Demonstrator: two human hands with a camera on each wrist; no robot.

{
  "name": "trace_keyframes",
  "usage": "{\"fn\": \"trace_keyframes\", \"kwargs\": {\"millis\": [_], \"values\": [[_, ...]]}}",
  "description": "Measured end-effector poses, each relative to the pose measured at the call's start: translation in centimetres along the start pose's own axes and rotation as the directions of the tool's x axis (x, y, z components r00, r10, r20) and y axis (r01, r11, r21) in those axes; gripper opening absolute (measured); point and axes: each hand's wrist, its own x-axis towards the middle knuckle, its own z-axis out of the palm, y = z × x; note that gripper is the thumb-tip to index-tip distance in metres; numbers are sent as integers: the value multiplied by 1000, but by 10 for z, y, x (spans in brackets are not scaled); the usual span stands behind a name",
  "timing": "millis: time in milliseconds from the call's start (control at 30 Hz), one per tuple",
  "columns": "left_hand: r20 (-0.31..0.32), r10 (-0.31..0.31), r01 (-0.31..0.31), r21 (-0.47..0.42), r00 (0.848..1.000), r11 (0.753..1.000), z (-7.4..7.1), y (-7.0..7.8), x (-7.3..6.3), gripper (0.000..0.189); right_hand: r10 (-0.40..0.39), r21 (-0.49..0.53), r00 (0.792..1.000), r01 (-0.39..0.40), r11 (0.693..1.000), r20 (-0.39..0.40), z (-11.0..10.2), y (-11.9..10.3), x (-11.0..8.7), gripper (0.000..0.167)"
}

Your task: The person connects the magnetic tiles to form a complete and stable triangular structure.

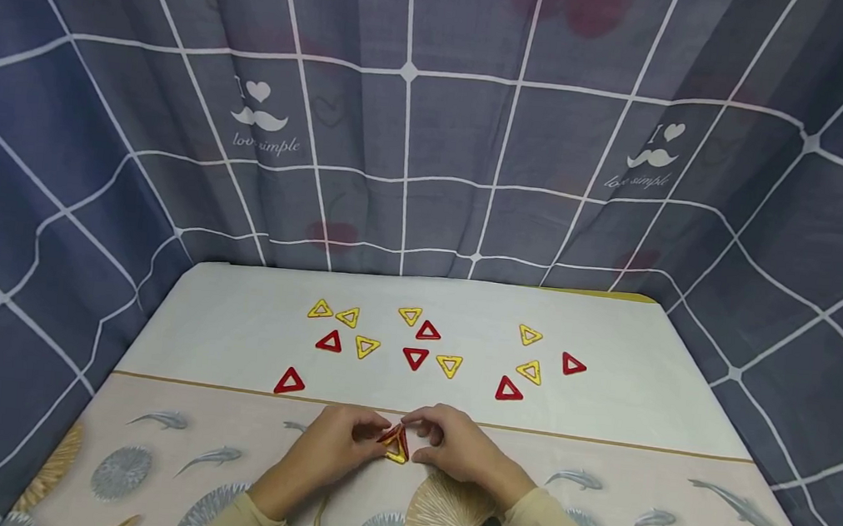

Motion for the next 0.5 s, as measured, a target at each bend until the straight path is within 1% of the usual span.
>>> {"fn": "trace_keyframes", "kwargs": {"millis": [67, 133, 233, 267, 400, 500], "values": [[-7, -26, 26, 12, 1000, 1000, -6, -2, -1, 26, -15, -25, 1000, 15, 1000, 4, -1, -1, 0, 47], [-23, -71, 71, 15, 997, 997, -13, -4, -2, 27, -23, -30, 1000, 24, 999, 13, -2, -1, 0, 49], [-67, -158, 159, 10, 985, 987, -26, -9, -2, 30, -30, -15, 999, 31, 999, 42, -4, -2, 1, 49], [-90, -175, 176, 1, 980, 984, -31, -12, -2, 31, -35, -9, 998, 36, 999, 55, -6, -2, 1, 49], [-161, -199, 203, 4, 967, 979, -55, -31, -3, 39, -59, 3, 992, 59, 998, 109, -9, -3, 3, 52], [-188, -205, 214, 26, 960, 977, -73, -49, -5, 48, -82, -15, 986, 85, 996, 143, -11, -4, 5, 54]]}}
